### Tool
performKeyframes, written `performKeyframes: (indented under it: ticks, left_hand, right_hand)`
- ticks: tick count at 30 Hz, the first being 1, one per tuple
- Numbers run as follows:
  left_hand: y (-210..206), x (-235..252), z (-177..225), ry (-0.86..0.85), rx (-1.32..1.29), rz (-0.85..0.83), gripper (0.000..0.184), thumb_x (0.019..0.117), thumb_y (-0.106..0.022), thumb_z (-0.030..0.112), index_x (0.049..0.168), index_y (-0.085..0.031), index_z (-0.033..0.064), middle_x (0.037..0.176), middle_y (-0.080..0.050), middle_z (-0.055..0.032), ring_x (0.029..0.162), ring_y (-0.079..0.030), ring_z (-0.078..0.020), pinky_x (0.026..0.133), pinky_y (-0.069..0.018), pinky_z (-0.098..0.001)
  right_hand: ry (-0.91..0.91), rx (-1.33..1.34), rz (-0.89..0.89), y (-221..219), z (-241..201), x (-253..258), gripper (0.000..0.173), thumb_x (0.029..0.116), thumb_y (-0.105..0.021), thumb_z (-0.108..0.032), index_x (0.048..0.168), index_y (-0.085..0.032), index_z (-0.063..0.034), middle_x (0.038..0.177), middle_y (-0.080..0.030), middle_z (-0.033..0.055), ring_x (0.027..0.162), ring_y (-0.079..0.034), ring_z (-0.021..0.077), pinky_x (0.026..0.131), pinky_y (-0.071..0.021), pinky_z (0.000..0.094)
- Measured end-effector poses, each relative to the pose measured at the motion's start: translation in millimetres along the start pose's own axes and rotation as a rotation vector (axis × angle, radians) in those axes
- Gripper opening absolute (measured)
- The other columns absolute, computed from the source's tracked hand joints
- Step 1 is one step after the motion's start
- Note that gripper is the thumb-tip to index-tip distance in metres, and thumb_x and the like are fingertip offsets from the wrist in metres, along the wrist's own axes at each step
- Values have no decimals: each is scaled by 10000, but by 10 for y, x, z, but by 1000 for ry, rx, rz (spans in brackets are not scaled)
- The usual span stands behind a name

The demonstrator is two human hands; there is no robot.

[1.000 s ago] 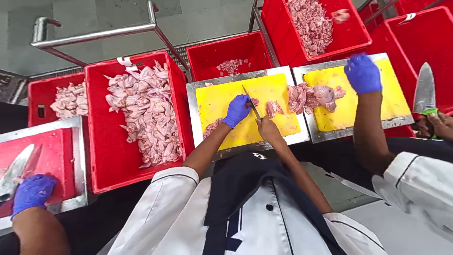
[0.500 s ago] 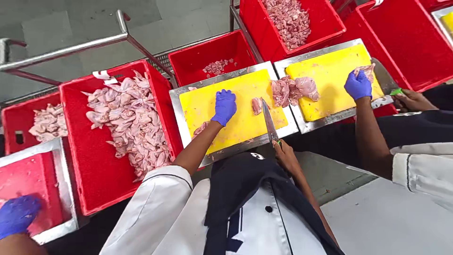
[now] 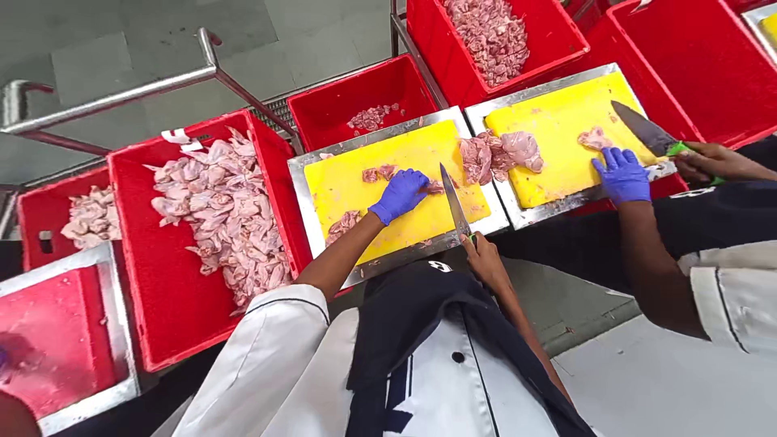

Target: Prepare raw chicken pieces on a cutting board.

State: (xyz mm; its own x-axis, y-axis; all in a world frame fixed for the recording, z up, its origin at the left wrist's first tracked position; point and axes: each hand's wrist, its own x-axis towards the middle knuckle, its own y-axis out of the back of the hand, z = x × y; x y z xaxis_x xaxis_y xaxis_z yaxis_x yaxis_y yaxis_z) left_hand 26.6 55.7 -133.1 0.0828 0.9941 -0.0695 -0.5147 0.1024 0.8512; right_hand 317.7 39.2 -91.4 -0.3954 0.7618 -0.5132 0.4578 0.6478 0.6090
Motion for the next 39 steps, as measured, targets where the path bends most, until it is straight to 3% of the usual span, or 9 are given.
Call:
performKeyframes:
  ticks: [2, 6, 9, 17, 21, 25, 30, 35, 39]
  left_hand:
    - [-102, -95, 59, 42, 12, 80, 276, 984, -642, 255, 1169, -694, 56, 1194, -695, -173, 1183, -631, -378, 1029, -480, -540]
    - [-226, -93, 39, 75, -169, 176, 286, 942, -703, 190, 1177, -698, 26, 1331, -637, -186, 1307, -574, -345, 1110, -471, -470]
    - [-248, -106, 47, 140, -249, 194, 276, 938, -702, 164, 1172, -689, 18, 1270, -667, -177, 1238, -625, -318, 1073, -505, -452]
    - [-206, -140, 125, 225, -261, 185, 257, 924, -713, 133, 1154, -705, 19, 1228, -687, -168, 1212, -636, -316, 1068, -506, -450]
    - [-178, -122, 94, 216, -268, 165, 266, 922, -724, 114, 1165, -705, 9, 1221, -688, -179, 1213, -634, -325, 1074, -503, -455]
    - [-148, -122, 16, 183, -280, 133, 266, 915, -731, 101, 1161, -703, 4, 1229, -679, -184, 1221, -627, -321, 1092, -489, -454]
    - [-144, -207, 163, 195, -149, 63, 345, 878, -700, 172, 1194, -697, 34, 1231, -683, -175, 1202, -642, -332, 1028, -525, -487]
    - [-30, -259, 296, 642, -213, 160, 426, 900, -662, 214, 1293, -602, 59, 1221, -687, -161, 1065, -705, -322, 905, -581, -528]
    - [-128, -257, 147, 524, -204, 315, 426, 988, -519, 192, 1397, -591, 95, 1222, -701, -177, 1063, -711, -343, 897, -577, -535]
  right_hand:
    - [-13, -41, 13, 13, -69, 27, 507, 1091, -429, -471, 1092, -607, 4, 753, -608, 126, 682, -639, 274, 681, -538, 488]
    - [-60, -198, -29, 109, -246, 58, 548, 1091, -424, -485, 1174, -596, 28, 872, -657, 208, 856, -683, 378, 791, -538, 567]
    - [-70, -315, -80, 135, -324, 25, 579, 1092, -413, -496, 1223, -584, 42, 933, -680, 240, 928, -695, 414, 828, -541, 587]
    - [-148, -536, -215, 286, -566, -94, 585, 1098, -380, -506, 1272, -542, 29, 1032, -688, 255, 1021, -699, 427, 863, -547, 580]
    - [-142, -456, -260, 129, -729, 196, 574, 1106, -373, -479, 1300, -521, 41, 1096, -669, 258, 1070, -684, 414, 906, -544, 576]
    - [-47, -345, -151, -212, -973, 747, 579, 1103, -385, -470, 1289, -546, 54, 1091, -677, 246, 1059, -691, 398, 897, -554, 567]
    - [8, -289, -198, -167, -1199, 1071, 557, 1117, -355, -447, 1225, -574, 54, 1109, -666, 253, 1075, -679, 390, 917, -535, 562]
    - [86, -248, -52, -103, -928, 820, 601, 1092, -371, -529, 1230, -578, 17, 953, -680, 207, 939, -699, 380, 837, -554, 561]
    - [40, -250, -19, 105, -606, 430, 603, 1093, -373, -528, 1226, -566, 27, 891, -662, 206, 877, -690, 392, 796, -549, 569]
